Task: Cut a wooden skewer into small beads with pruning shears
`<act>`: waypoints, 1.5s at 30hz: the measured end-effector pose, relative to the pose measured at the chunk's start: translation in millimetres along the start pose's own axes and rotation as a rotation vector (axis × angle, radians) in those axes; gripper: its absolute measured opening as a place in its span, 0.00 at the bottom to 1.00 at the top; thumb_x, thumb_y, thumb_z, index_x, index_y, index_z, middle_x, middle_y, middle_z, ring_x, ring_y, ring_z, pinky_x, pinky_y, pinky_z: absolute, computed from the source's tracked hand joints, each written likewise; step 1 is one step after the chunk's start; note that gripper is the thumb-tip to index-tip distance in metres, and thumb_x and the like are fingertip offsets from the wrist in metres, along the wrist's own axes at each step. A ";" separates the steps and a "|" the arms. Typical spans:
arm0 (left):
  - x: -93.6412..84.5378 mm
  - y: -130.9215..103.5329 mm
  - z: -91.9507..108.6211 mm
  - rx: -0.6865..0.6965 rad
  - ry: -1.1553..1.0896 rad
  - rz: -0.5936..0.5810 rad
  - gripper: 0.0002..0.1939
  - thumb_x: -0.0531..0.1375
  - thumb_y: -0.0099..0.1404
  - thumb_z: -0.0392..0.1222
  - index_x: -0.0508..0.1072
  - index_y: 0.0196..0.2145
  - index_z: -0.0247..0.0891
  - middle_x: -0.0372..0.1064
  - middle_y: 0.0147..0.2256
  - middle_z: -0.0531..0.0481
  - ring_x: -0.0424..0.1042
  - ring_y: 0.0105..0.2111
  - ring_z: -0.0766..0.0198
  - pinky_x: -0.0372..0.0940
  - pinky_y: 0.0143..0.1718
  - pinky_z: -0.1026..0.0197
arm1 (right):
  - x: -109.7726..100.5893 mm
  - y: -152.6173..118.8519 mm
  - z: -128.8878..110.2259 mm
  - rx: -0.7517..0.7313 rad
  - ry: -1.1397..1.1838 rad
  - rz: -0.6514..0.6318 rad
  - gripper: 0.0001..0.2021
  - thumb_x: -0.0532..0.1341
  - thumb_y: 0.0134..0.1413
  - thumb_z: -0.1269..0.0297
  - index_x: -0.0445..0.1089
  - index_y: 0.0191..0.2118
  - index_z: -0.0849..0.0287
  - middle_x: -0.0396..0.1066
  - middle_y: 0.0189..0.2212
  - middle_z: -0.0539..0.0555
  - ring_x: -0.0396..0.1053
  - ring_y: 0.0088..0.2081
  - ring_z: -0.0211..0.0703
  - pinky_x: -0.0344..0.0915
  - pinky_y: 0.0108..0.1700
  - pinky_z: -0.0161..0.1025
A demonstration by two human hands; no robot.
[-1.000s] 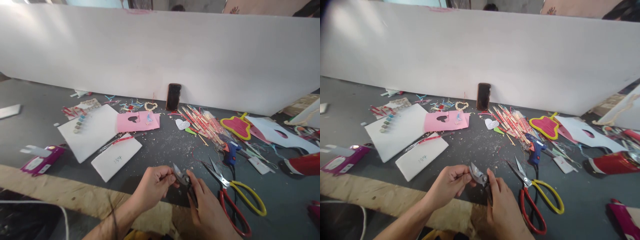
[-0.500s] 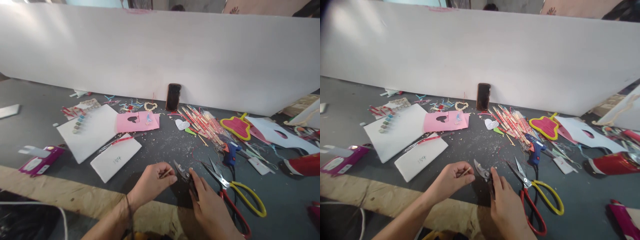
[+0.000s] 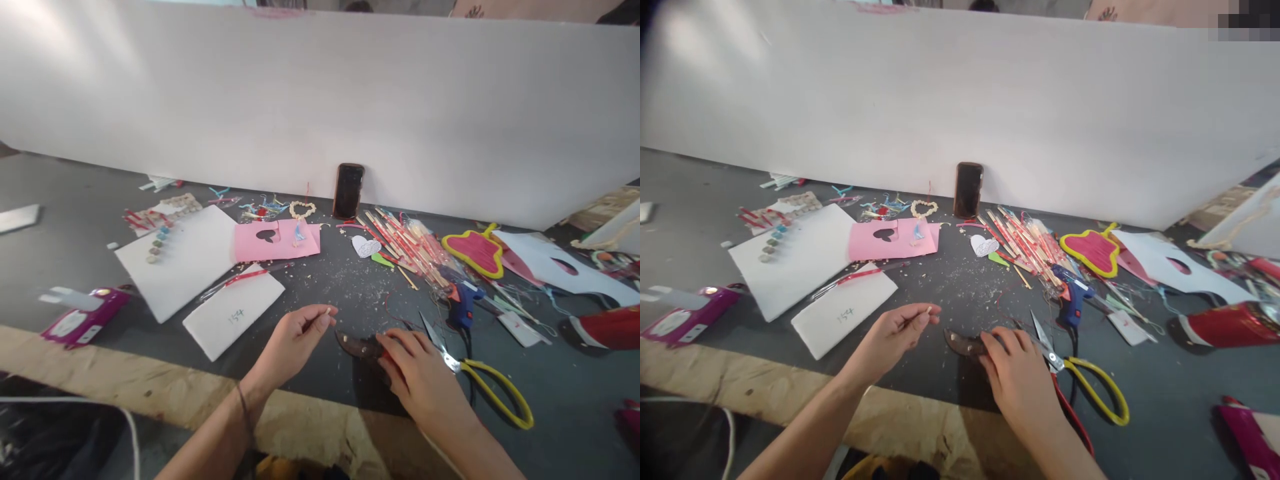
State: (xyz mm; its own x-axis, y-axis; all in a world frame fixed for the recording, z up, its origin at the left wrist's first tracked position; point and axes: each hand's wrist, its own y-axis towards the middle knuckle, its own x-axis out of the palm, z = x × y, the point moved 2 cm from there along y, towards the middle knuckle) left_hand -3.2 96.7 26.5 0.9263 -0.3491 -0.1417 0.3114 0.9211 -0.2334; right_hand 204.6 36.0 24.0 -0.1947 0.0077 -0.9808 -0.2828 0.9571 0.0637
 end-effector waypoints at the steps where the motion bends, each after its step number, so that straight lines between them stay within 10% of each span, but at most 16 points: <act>1: 0.6 0.0 -1.9 -0.012 -0.025 -0.008 0.21 0.52 0.62 0.52 0.71 0.44 0.35 0.70 0.35 0.45 0.55 0.20 0.72 0.54 0.22 0.66 | 0.3 6.6 -2.4 -0.009 0.028 -0.009 0.15 0.51 0.58 0.69 0.67 0.49 0.58 0.68 0.44 0.57 0.63 0.44 0.47 0.61 0.46 0.46; 13: 4.6 0.2 -12.8 -0.066 -0.287 -0.068 0.17 0.55 0.60 0.50 0.66 0.39 0.33 0.64 0.29 0.52 0.52 0.17 0.76 0.50 0.18 0.69 | 13.2 50.4 -25.8 -0.039 0.273 -0.080 0.11 0.52 0.59 0.68 0.71 0.35 0.58 0.72 0.32 0.53 0.67 0.37 0.41 0.61 0.40 0.37; 21: 23.4 -6.1 -0.1 -0.127 -0.513 -0.239 0.16 0.58 0.58 0.50 0.67 0.34 0.33 0.64 0.26 0.52 0.52 0.17 0.77 0.48 0.17 0.70 | -10.9 32.8 -22.0 0.312 0.953 -0.037 0.13 0.54 0.56 0.57 0.71 0.37 0.60 0.71 0.23 0.48 0.67 0.25 0.36 0.62 0.27 0.31; 45: 48.2 -9.0 2.2 -0.203 -0.559 -0.244 0.12 0.62 0.54 0.44 0.66 0.23 0.32 0.66 0.19 0.52 0.50 0.13 0.78 0.41 0.14 0.70 | -8.4 6.3 -31.2 0.143 0.806 0.235 0.08 0.52 0.59 0.66 0.68 0.37 0.57 0.69 0.31 0.53 0.67 0.34 0.39 0.64 0.37 0.34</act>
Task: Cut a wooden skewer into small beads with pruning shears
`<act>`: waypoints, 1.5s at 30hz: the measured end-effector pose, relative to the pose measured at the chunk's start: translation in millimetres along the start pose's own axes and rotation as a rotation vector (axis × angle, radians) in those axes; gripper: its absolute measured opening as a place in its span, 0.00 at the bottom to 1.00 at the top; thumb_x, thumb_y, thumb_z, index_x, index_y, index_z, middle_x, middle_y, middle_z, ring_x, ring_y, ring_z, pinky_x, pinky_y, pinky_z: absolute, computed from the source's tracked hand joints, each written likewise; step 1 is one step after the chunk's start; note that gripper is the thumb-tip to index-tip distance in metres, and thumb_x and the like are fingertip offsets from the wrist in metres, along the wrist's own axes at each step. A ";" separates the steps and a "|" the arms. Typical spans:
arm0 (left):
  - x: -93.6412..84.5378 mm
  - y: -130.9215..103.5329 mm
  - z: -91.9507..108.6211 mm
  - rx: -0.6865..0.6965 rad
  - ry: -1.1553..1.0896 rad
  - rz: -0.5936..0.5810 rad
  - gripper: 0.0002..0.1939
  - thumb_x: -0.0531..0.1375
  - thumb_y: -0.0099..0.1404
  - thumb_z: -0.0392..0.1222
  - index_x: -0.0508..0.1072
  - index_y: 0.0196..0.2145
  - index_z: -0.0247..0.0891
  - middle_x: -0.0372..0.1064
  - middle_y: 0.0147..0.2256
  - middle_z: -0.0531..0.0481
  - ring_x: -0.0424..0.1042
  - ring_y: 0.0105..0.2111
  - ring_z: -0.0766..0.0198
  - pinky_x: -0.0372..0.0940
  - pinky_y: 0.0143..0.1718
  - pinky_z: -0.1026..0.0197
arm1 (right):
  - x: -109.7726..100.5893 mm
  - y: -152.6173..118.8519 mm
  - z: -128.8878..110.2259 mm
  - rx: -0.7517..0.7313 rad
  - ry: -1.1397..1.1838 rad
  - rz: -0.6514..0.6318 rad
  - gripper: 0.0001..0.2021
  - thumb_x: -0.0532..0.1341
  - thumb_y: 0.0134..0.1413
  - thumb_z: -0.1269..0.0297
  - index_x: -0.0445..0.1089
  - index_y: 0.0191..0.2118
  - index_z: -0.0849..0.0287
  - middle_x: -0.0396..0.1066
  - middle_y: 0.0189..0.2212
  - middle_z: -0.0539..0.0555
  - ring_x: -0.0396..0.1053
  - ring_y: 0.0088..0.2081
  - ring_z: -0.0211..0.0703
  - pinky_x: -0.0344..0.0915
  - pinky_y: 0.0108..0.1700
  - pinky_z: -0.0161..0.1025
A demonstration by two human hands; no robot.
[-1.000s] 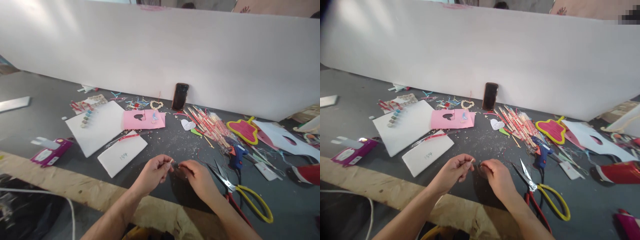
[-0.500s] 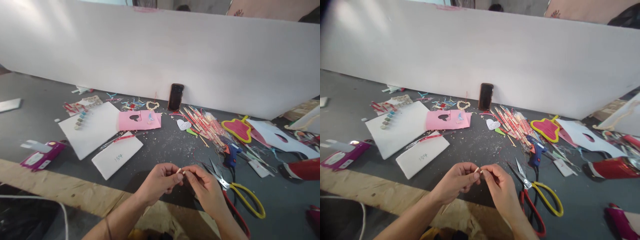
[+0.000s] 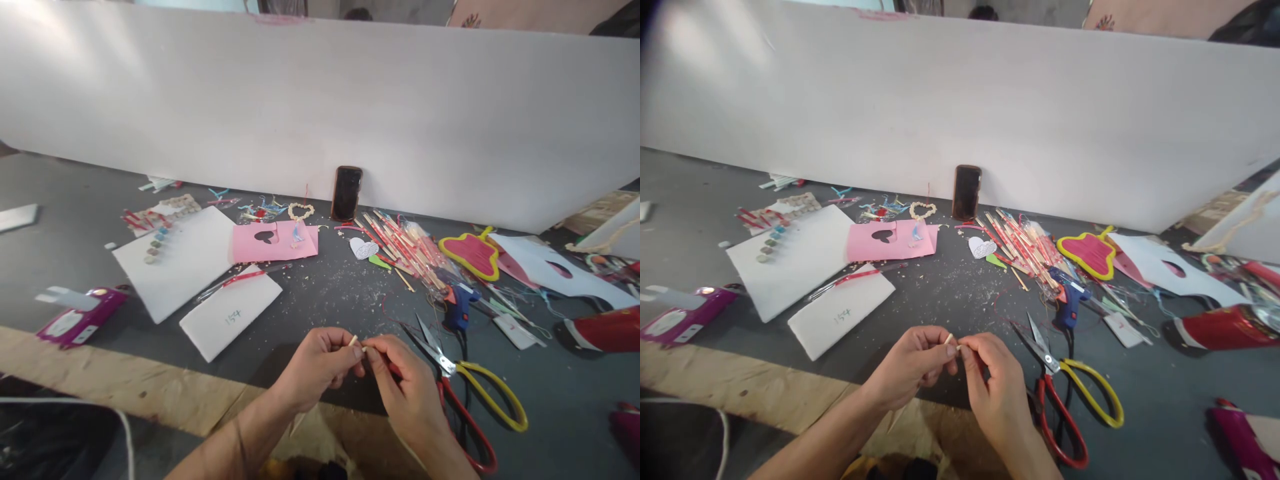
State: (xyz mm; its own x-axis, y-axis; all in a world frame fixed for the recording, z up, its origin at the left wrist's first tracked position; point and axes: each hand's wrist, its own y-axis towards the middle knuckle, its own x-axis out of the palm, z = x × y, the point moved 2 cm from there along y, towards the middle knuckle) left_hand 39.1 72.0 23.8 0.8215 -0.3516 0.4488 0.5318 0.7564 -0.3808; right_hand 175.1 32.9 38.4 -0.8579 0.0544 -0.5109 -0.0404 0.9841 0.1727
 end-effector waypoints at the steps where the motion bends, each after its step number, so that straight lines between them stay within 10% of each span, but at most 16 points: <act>1: 0.5 -0.2 0.7 0.008 0.027 0.015 0.11 0.61 0.54 0.43 0.66 0.23 0.32 0.66 0.18 0.53 0.50 0.13 0.78 0.41 0.14 0.70 | 0.1 -0.6 -0.6 -0.022 -0.020 0.017 0.07 0.52 0.58 0.66 0.68 0.37 0.57 0.68 0.31 0.53 0.67 0.34 0.39 0.64 0.37 0.35; 22: -1.3 -0.4 -3.2 -0.074 -0.128 -0.072 0.13 0.63 0.54 0.46 0.67 0.25 0.32 0.67 0.19 0.51 0.47 0.12 0.79 0.37 0.13 0.69 | -1.2 -1.8 5.8 0.278 0.261 -0.040 0.11 0.56 0.55 0.58 0.69 0.38 0.58 0.70 0.26 0.52 0.67 0.29 0.40 0.63 0.31 0.34; 33: 7.2 -1.3 -15.0 -0.061 -0.274 -0.065 0.13 0.57 0.60 0.49 0.65 0.33 0.35 0.63 0.23 0.53 0.53 0.18 0.75 0.43 0.19 0.70 | -11.1 5.4 2.8 0.189 0.196 -0.026 0.08 0.53 0.58 0.61 0.66 0.33 0.57 0.66 0.28 0.50 0.65 0.31 0.38 0.63 0.32 0.31; 45: 11.8 -2.0 -19.5 -0.033 0.057 -0.121 0.22 0.56 0.59 0.54 0.75 0.34 0.29 0.60 0.15 0.55 0.50 0.11 0.77 0.44 0.13 0.70 | -19.8 6.0 -0.2 0.119 -0.015 -0.116 0.08 0.54 0.57 0.64 0.67 0.30 0.57 0.67 0.29 0.50 0.65 0.33 0.38 0.61 0.35 0.33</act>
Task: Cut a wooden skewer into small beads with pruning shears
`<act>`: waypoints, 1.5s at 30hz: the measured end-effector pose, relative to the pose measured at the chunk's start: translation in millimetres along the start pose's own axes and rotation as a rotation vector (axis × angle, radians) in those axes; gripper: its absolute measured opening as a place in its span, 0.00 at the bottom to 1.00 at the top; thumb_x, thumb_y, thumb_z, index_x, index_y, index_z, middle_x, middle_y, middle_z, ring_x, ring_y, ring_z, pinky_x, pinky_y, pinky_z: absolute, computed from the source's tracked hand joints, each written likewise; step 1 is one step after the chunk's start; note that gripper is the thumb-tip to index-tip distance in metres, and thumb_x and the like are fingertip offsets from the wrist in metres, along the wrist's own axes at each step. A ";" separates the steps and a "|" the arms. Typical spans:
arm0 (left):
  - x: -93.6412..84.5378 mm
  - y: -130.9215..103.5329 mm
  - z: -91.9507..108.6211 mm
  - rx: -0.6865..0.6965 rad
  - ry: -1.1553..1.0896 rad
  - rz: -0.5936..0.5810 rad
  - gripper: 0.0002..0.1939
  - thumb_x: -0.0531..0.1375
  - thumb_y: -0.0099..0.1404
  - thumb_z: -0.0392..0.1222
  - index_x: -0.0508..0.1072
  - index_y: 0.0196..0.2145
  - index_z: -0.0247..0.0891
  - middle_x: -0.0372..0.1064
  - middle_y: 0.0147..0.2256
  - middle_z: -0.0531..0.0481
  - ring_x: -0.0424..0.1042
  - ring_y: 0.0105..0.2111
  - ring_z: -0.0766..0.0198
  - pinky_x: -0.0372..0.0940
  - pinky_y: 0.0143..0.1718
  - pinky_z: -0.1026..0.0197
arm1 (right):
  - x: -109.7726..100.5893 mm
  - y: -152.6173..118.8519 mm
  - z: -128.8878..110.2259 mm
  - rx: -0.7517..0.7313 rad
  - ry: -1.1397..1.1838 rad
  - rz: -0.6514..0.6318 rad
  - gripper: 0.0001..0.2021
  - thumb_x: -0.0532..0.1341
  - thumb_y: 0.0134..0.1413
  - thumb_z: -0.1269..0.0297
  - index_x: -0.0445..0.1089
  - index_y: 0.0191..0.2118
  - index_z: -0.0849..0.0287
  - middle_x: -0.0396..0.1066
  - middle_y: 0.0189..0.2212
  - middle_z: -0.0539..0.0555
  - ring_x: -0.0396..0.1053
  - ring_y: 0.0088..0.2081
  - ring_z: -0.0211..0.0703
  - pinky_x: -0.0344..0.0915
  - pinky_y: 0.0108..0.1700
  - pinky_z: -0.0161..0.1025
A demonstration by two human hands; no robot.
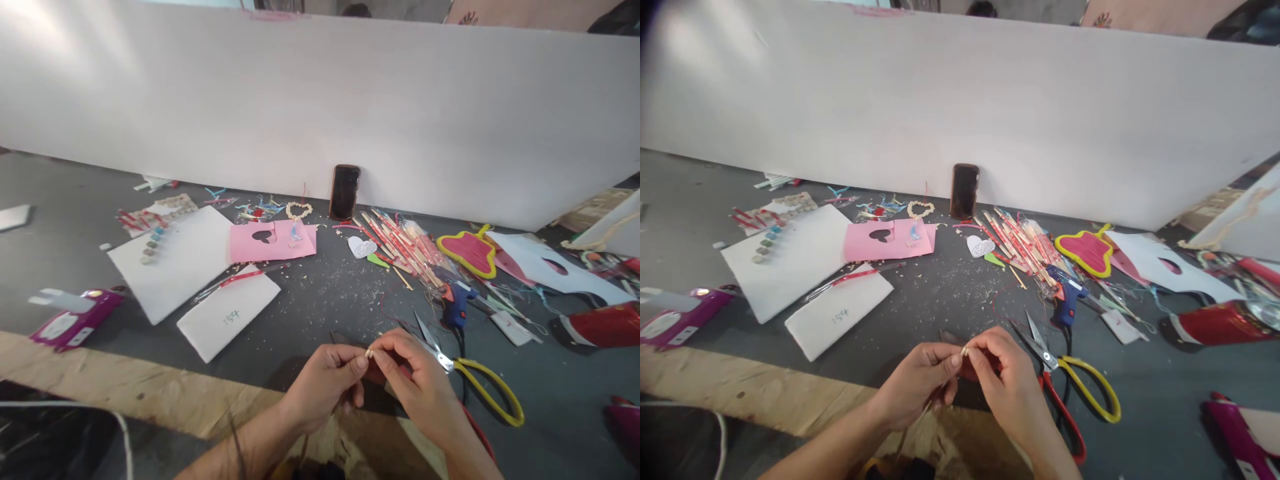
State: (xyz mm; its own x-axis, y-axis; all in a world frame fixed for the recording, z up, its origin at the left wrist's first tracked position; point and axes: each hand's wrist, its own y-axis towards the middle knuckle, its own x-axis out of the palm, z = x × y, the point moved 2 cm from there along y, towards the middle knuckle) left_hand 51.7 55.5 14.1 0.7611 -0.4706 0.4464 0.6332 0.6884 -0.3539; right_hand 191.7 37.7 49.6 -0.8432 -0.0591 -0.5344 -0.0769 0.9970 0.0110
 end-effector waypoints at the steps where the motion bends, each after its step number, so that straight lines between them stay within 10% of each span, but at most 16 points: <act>1: 0.3 -0.4 0.3 -0.002 0.008 0.003 0.22 0.56 0.59 0.54 0.75 0.34 0.29 0.60 0.15 0.55 0.50 0.11 0.77 0.44 0.13 0.70 | 0.0 -0.5 -0.1 0.008 0.005 -0.002 0.08 0.54 0.57 0.64 0.68 0.30 0.57 0.67 0.29 0.50 0.65 0.32 0.38 0.62 0.35 0.33; 25: 2.4 -6.5 3.5 0.084 0.312 0.078 0.18 0.53 0.62 0.50 0.69 0.24 0.33 0.57 0.14 0.57 0.53 0.14 0.74 0.49 0.16 0.70 | 4.1 -6.5 -0.1 0.139 0.159 -0.016 0.10 0.56 0.55 0.59 0.68 0.27 0.58 0.65 0.23 0.49 0.64 0.26 0.36 0.61 0.28 0.31; 45: -0.7 -1.1 5.0 -0.032 0.097 0.075 0.15 0.58 0.56 0.50 0.70 0.28 0.33 0.67 0.22 0.53 0.61 0.15 0.75 0.51 0.13 0.72 | 13.9 -3.2 7.8 0.275 0.386 0.033 0.14 0.58 0.52 0.54 0.65 0.25 0.59 0.63 0.19 0.47 0.60 0.23 0.36 0.58 0.26 0.32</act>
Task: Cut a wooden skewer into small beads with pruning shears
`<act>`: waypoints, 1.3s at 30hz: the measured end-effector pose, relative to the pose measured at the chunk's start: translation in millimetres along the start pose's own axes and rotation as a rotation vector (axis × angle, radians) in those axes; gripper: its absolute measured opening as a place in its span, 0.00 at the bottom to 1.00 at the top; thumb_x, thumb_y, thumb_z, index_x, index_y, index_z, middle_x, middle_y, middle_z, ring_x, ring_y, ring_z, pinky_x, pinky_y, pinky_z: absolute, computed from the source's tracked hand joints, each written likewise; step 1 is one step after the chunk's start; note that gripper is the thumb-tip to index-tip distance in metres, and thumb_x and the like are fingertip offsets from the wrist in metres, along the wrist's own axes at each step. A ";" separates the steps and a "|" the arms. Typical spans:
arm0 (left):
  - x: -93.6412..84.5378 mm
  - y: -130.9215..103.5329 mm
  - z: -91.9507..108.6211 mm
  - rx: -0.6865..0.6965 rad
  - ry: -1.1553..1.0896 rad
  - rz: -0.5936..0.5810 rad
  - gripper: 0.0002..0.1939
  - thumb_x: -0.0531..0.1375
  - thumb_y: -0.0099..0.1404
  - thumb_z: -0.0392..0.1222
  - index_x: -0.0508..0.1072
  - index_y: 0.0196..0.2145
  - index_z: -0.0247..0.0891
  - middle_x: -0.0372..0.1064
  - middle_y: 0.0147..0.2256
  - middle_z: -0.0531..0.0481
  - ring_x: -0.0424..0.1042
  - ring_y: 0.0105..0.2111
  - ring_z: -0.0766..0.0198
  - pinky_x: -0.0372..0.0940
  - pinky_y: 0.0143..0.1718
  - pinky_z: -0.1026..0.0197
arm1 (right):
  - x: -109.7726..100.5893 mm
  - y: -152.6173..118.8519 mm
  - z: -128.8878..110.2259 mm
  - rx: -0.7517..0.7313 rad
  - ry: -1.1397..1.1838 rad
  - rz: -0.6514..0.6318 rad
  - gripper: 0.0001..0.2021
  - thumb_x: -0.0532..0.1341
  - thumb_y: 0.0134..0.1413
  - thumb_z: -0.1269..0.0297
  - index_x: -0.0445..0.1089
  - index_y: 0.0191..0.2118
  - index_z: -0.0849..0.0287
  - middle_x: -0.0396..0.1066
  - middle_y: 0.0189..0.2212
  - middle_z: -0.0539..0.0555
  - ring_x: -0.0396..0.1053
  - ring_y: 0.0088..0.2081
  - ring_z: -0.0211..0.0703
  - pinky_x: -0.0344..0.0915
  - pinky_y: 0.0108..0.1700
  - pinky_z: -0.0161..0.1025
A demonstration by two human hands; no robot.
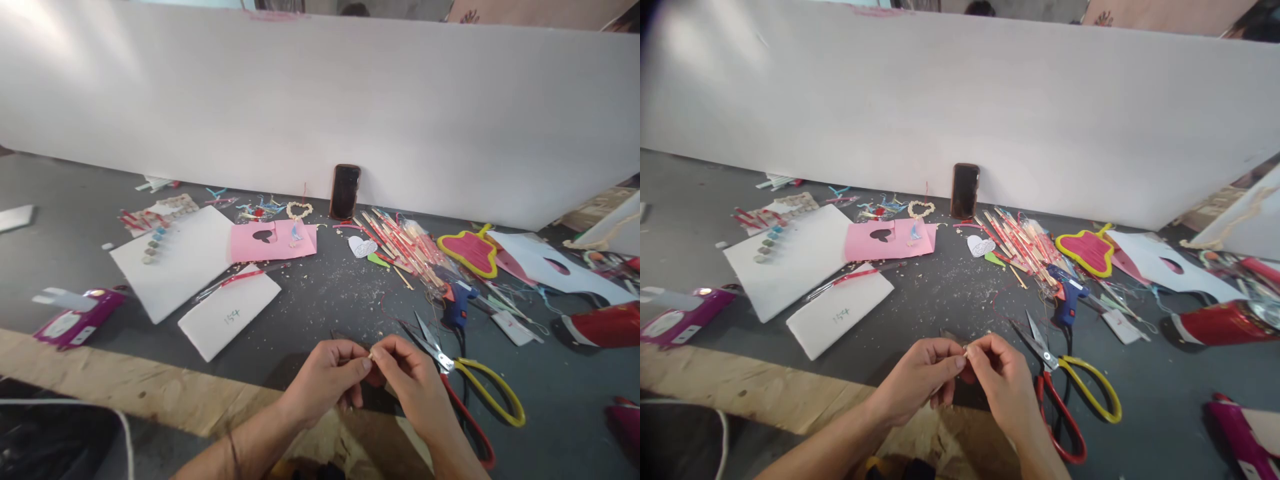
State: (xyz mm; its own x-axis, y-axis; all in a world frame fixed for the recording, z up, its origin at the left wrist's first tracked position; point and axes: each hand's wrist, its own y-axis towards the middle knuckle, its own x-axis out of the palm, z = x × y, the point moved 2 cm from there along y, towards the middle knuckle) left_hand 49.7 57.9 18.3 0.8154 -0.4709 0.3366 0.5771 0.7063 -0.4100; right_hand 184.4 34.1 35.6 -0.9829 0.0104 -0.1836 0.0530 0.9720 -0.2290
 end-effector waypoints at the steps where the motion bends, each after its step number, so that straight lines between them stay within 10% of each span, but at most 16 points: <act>1: -0.2 0.1 0.3 0.000 0.012 0.010 0.15 0.58 0.56 0.50 0.70 0.27 0.33 0.67 0.21 0.54 0.60 0.14 0.75 0.50 0.13 0.72 | 0.7 -0.2 0.5 0.002 0.006 0.000 0.14 0.57 0.52 0.54 0.65 0.25 0.59 0.62 0.19 0.47 0.60 0.23 0.35 0.57 0.25 0.31; 39: -3.6 -0.8 -0.7 0.046 -0.101 0.049 0.13 0.60 0.56 0.46 0.72 0.25 0.31 0.69 0.23 0.50 0.56 0.14 0.77 0.45 0.15 0.70 | 7.8 -2.0 2.7 -0.046 0.047 0.008 0.12 0.57 0.54 0.57 0.66 0.26 0.59 0.63 0.20 0.47 0.60 0.24 0.35 0.58 0.27 0.31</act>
State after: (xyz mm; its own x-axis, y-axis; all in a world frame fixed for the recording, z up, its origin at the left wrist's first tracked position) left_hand 46.4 58.6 16.8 0.8328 -0.3808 0.4017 0.5317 0.7520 -0.3896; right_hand 177.2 31.6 32.0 -0.9897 0.0283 -0.1400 0.0541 0.9815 -0.1837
